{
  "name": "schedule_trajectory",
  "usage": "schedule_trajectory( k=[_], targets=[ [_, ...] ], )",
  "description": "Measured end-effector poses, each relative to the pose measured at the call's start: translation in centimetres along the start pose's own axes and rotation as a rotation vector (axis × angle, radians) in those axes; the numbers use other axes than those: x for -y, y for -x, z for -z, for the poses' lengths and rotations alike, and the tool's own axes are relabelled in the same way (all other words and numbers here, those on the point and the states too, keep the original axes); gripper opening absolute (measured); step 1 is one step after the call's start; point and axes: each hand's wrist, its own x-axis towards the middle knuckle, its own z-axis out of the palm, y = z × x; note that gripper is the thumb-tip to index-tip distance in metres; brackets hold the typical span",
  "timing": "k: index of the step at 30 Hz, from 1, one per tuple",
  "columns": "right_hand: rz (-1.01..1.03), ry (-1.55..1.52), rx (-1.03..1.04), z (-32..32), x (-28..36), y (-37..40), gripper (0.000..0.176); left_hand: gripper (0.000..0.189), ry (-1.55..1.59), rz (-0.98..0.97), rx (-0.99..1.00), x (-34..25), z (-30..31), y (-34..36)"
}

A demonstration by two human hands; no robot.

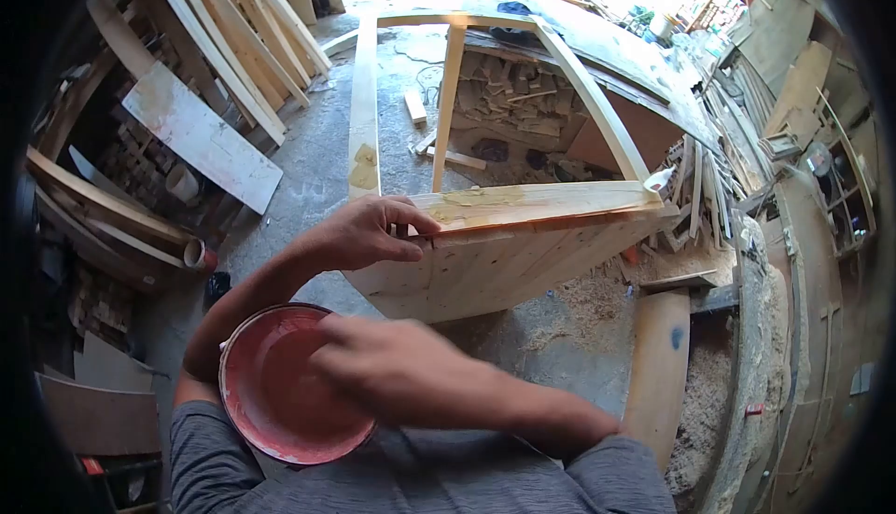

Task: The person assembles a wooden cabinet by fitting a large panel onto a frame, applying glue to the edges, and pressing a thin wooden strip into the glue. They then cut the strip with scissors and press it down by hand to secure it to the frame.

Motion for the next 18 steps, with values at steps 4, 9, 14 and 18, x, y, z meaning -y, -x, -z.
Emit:
schedule_trajectory(
  k=[4, 9, 14, 18],
  targets=[
    [-0.378, 0.096, -0.402, 4.0, -3.8, 3.0, 0.010, 0.047, 0.160, 0.024, -0.017, 0.5, -0.2, 0.5],
    [-0.459, 0.280, -0.633, 3.6, -8.3, 3.8, 0.011, 0.053, 0.275, 0.019, -0.004, 0.9, -0.3, 0.5],
    [-0.326, 0.445, -0.632, 2.2, -9.4, 2.9, 0.012, 0.048, 0.324, -0.014, -0.029, 1.5, -0.7, 0.4],
    [-0.345, 0.489, -0.628, 1.8, -9.5, 2.8, 0.015, 0.045, 0.262, -0.018, -0.042, 1.3, -0.5, 0.5]
  ],
)
